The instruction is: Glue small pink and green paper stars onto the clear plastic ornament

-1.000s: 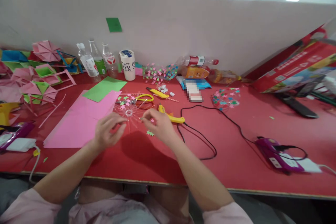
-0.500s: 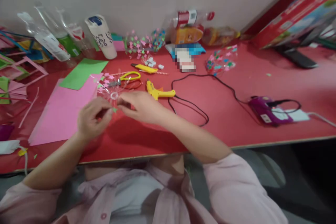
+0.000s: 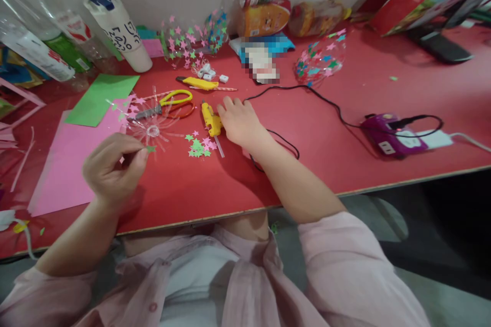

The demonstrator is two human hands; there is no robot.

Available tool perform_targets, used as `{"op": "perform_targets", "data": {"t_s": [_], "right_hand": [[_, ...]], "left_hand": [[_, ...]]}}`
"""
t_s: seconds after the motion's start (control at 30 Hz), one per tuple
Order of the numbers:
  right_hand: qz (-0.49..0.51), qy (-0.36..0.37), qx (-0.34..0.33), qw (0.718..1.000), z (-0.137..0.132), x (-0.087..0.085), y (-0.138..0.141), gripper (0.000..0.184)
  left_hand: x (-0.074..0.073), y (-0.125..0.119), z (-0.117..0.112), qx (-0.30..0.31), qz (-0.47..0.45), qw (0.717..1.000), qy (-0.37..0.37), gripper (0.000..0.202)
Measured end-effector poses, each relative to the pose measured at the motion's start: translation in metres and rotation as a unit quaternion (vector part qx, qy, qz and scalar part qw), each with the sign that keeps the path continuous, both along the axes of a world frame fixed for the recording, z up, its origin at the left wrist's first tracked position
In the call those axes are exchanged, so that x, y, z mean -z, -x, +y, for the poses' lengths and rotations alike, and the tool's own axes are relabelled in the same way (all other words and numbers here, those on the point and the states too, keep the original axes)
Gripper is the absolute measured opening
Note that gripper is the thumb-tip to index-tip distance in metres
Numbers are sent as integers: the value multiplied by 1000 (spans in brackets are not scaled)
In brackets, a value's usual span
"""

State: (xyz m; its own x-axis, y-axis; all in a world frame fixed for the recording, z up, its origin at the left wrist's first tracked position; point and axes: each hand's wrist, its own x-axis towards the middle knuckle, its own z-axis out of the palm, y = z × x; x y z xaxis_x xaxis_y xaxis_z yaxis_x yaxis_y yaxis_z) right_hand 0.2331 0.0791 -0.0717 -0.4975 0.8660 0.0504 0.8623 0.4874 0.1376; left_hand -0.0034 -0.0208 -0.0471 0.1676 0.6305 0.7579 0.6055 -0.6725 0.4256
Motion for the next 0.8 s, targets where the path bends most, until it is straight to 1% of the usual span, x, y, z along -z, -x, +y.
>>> {"op": "perform_targets", "data": {"t_s": [0.07, 0.17, 0.27, 0.3, 0.33, 0.37, 0.4, 0.43, 0.47, 0.5, 0.53, 0.57, 0.6, 0.67, 0.73, 0.8], "right_hand": [[33, 9, -21, 999, 2, 6, 2, 30], [62, 21, -12, 998, 9, 8, 1, 23], [121, -20, 24, 992, 11, -3, -3, 20], [189, -50, 30, 980, 8, -8, -4, 20], [259, -71, 16, 963, 5, -13, -3, 19], [323, -76, -5, 944, 0, -17, -2, 16], [383, -65, -23, 921, -6, -21, 1, 16], [442, -37, -35, 896, -13, -24, 4, 18], [483, 10, -63, 873, -20, -25, 8, 19], [510, 51, -111, 851, -26, -25, 12, 20], [516, 88, -160, 837, -32, -25, 16, 20], [517, 107, -200, 825, -36, -24, 19, 20], [513, 114, -233, 818, -39, -24, 22, 20], [497, 113, -281, 814, -42, -22, 24, 22], [482, 120, -304, 813, -43, -20, 25, 23], [480, 136, -307, 811, -43, -18, 26, 23]], "left_hand": [[2, 3, 0, -12, -19, 1000, 15, 13], [2, 6, -1, -14, -76, 994, 76, 13], [2, 6, -2, 7, -127, 981, 147, 14], [2, 6, -3, 13, -139, 977, 163, 14], [2, 6, -3, 18, -149, 973, 175, 15], [2, 5, -3, 19, -159, 970, 184, 15], [1, 5, -3, 17, -167, 968, 188, 15], [1, 5, -2, 12, -170, 967, 190, 15], [1, 5, -1, 3, -170, 968, 187, 15], [2, 6, 0, -9, -166, 970, 180, 15], [2, 6, 1, -21, -158, 973, 170, 16], [2, 7, 2, -34, -148, 976, 158, 16], [3, 9, 3, -45, -136, 979, 145, 16], [3, 11, 5, -61, -115, 984, 125, 17], [3, 12, 6, -71, -101, 986, 114, 16], [3, 13, 6, -77, -91, 986, 114, 16]]}}
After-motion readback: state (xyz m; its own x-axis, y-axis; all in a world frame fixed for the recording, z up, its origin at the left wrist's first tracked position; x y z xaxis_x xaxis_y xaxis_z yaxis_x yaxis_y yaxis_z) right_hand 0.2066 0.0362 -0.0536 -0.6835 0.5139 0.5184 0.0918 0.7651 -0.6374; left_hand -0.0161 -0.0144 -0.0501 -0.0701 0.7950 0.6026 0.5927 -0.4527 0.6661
